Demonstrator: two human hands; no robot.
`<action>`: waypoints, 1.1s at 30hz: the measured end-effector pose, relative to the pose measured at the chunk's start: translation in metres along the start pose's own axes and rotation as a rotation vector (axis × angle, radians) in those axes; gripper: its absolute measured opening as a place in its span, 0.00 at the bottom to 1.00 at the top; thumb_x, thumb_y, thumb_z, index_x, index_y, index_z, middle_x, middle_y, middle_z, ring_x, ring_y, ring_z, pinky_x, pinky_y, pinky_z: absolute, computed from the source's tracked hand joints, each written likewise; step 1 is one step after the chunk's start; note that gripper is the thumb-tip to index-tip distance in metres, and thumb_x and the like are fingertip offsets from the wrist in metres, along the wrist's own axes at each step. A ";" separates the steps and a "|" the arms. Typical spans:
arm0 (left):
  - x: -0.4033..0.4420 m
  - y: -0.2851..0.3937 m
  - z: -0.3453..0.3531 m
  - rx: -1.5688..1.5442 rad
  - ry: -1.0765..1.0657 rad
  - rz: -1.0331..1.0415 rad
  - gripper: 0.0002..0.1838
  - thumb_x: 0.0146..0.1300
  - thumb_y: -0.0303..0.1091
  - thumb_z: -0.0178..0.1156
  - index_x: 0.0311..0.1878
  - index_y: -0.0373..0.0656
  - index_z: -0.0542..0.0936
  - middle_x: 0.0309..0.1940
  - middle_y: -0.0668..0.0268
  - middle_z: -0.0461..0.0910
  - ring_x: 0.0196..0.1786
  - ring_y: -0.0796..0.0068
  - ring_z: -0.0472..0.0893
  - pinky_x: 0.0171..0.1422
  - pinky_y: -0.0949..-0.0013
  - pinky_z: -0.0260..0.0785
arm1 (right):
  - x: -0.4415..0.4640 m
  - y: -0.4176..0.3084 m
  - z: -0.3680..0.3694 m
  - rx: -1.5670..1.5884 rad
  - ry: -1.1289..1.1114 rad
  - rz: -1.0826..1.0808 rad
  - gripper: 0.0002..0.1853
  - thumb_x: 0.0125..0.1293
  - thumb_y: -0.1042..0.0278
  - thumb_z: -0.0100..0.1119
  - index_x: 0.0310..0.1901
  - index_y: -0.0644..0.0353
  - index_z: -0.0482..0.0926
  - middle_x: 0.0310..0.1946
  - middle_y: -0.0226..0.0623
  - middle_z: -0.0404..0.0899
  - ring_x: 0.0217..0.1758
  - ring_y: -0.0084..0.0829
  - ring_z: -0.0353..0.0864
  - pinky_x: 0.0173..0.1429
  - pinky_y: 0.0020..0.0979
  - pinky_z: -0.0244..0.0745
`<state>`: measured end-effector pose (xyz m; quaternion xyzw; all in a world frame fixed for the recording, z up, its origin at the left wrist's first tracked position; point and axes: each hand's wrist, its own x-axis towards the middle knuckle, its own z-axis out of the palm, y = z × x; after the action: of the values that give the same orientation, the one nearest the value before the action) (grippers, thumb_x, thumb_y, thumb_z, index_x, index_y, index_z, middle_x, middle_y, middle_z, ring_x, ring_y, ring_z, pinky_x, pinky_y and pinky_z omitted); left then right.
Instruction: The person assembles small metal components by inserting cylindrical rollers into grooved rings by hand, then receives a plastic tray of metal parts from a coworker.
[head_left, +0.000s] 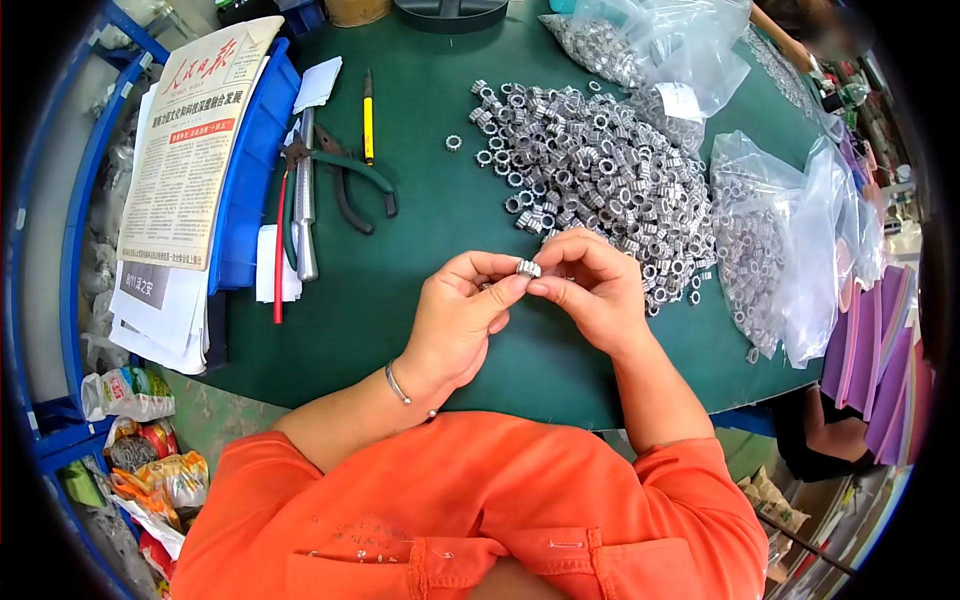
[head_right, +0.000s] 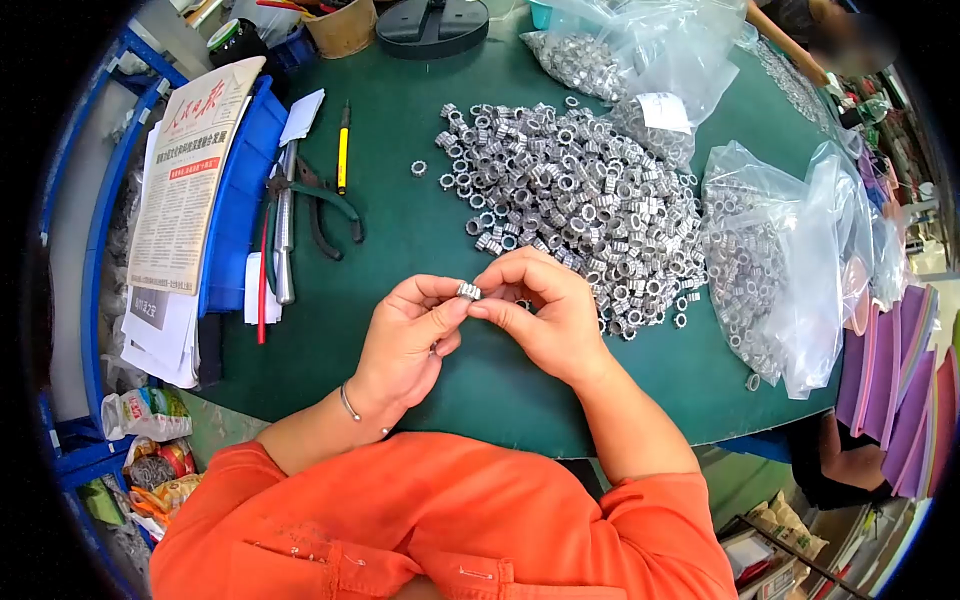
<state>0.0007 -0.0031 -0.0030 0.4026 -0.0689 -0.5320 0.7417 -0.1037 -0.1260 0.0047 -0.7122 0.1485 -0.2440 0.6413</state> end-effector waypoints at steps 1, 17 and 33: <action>0.000 -0.001 -0.001 -0.009 -0.001 0.002 0.09 0.56 0.22 0.59 0.41 0.39 0.74 0.32 0.68 0.77 0.27 0.88 0.69 0.24 0.85 0.57 | 0.000 0.001 -0.001 0.003 0.002 0.000 0.09 0.50 0.78 0.64 0.34 0.64 0.76 0.32 0.33 0.73 0.32 0.20 0.74 0.35 0.19 0.71; 0.005 0.009 0.000 -0.512 -0.146 -0.221 0.24 0.66 0.43 0.41 0.58 0.35 0.62 0.57 0.55 0.64 0.60 0.65 0.65 0.64 0.64 0.56 | 0.001 -0.002 0.012 -0.477 -0.055 -0.116 0.11 0.50 0.77 0.61 0.38 0.60 0.77 0.27 0.33 0.73 0.26 0.24 0.70 0.31 0.24 0.67; -0.001 0.005 0.000 -0.096 -0.008 -0.069 0.06 0.60 0.31 0.57 0.38 0.40 0.74 0.26 0.74 0.71 0.24 0.88 0.64 0.24 0.83 0.56 | 0.001 -0.006 0.008 -0.229 0.049 -0.095 0.09 0.51 0.81 0.61 0.36 0.62 0.78 0.29 0.31 0.75 0.27 0.18 0.70 0.29 0.19 0.65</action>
<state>0.0037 -0.0019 0.0004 0.3665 -0.0324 -0.5616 0.7411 -0.0990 -0.1192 0.0099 -0.7808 0.1573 -0.2728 0.5397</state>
